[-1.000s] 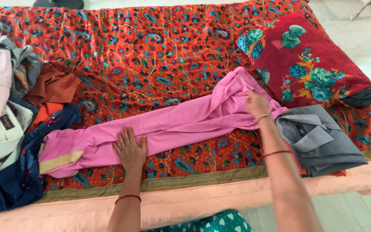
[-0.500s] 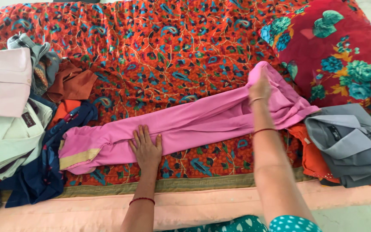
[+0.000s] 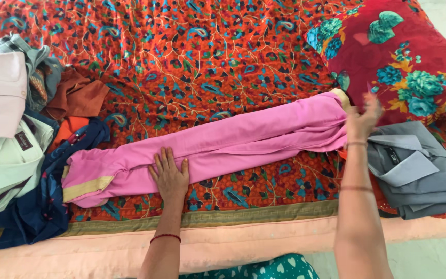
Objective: The person folds a pink garment on a bed by repeatedly smoothing the fabric and folding the sleeves and body into a compact rectangle.
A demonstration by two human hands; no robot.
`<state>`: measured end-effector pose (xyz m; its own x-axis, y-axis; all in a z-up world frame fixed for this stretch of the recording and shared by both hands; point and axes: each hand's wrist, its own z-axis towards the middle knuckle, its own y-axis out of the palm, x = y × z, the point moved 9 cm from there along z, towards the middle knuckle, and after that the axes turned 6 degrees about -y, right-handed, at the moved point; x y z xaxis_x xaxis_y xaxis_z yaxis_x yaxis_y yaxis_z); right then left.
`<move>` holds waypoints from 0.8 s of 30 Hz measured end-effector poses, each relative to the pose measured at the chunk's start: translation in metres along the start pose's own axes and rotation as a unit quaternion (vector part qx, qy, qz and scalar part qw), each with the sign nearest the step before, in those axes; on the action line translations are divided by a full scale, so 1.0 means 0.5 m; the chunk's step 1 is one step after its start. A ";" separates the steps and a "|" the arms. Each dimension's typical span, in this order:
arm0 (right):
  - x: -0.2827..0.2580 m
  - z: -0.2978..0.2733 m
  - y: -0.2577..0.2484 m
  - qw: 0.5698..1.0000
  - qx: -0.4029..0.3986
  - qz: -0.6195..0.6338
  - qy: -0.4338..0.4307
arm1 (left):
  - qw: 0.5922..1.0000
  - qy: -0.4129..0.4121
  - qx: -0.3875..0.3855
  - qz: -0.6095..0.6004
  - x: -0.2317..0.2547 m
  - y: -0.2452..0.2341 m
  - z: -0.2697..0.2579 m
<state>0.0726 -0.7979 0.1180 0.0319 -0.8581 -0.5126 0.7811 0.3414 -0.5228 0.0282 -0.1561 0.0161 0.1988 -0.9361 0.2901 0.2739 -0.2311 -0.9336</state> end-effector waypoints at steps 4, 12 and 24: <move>-0.238 -0.114 0.078 0.898 -0.365 0.244 -0.016 | 1.000 -0.004 -0.005 0.009 -0.003 0.003 -0.004; -0.072 -0.172 0.086 0.938 -0.250 -0.209 -0.120 | 1.000 -0.007 -0.004 0.004 0.001 -0.002 -0.005; -0.095 0.084 -0.032 0.986 -0.010 -0.162 -0.043 | 1.000 -0.007 0.000 -0.002 0.002 -0.004 -0.002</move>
<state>0.0846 -0.7787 0.1792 -0.1638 -0.9527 -0.2561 0.7459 0.0503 -0.6642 0.0269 -0.1568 0.0181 0.2102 -0.9316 0.2965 0.2745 -0.2349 -0.9325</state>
